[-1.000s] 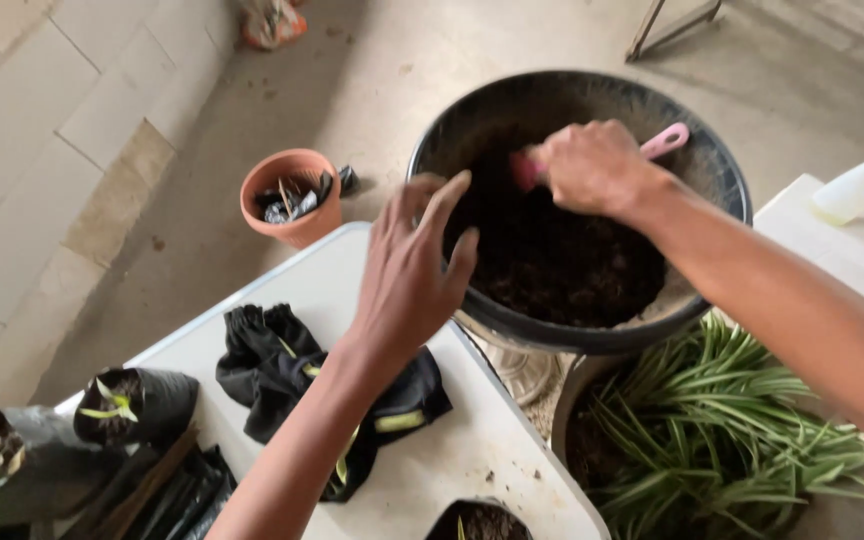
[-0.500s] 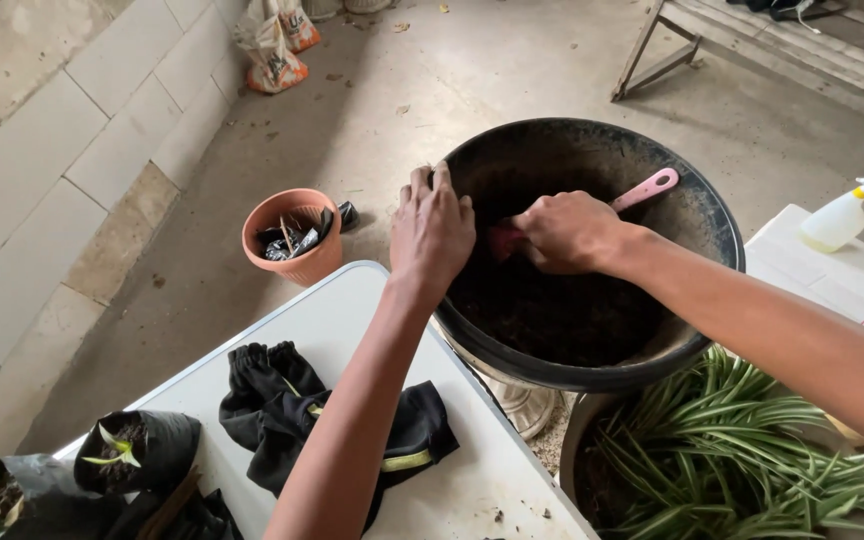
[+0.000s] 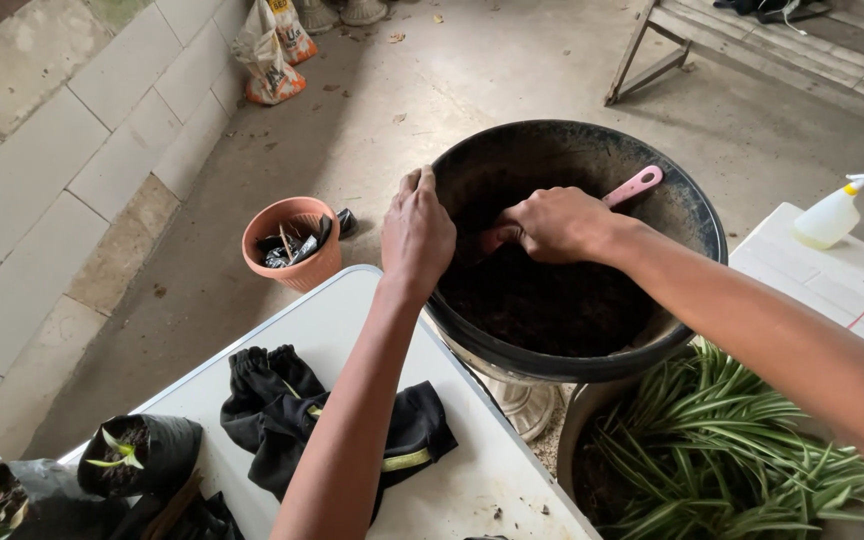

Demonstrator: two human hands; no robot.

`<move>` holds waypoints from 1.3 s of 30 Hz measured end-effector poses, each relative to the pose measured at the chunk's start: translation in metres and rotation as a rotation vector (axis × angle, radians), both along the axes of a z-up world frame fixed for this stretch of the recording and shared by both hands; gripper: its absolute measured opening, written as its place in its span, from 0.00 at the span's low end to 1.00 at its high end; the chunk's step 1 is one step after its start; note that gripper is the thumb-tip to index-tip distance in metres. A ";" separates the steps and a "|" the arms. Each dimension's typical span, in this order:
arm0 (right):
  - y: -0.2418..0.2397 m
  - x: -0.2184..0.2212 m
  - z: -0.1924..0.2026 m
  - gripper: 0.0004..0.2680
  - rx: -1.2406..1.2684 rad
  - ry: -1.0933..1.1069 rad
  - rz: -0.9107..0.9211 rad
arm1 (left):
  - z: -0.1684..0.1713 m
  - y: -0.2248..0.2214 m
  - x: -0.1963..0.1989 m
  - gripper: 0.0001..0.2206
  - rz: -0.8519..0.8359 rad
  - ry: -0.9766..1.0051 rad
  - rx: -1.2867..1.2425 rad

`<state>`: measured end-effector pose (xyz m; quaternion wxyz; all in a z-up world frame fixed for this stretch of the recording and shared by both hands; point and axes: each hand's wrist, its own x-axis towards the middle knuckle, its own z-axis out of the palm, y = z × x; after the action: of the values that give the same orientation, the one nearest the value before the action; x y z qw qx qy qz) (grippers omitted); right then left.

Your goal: Planting a spider plant into a small nursery pot by adding soil with a trowel

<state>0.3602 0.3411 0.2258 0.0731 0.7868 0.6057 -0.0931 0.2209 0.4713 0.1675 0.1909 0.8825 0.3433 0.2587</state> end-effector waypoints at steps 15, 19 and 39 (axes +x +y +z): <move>0.011 0.057 -0.022 0.13 0.241 0.406 -0.076 | 0.007 -0.003 -0.007 0.25 0.030 -0.085 -0.098; 0.011 0.059 -0.021 0.13 0.314 0.427 -0.081 | 0.006 -0.003 -0.008 0.24 0.045 -0.083 -0.115; -0.027 0.117 -0.075 0.12 0.540 0.407 0.115 | -0.035 -0.152 -0.273 0.12 0.045 -0.496 0.104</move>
<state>0.4772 0.3139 0.1512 -0.2551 0.7075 0.6542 -0.0801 -0.0517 0.3190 0.1322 0.2181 0.7927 0.2915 0.4889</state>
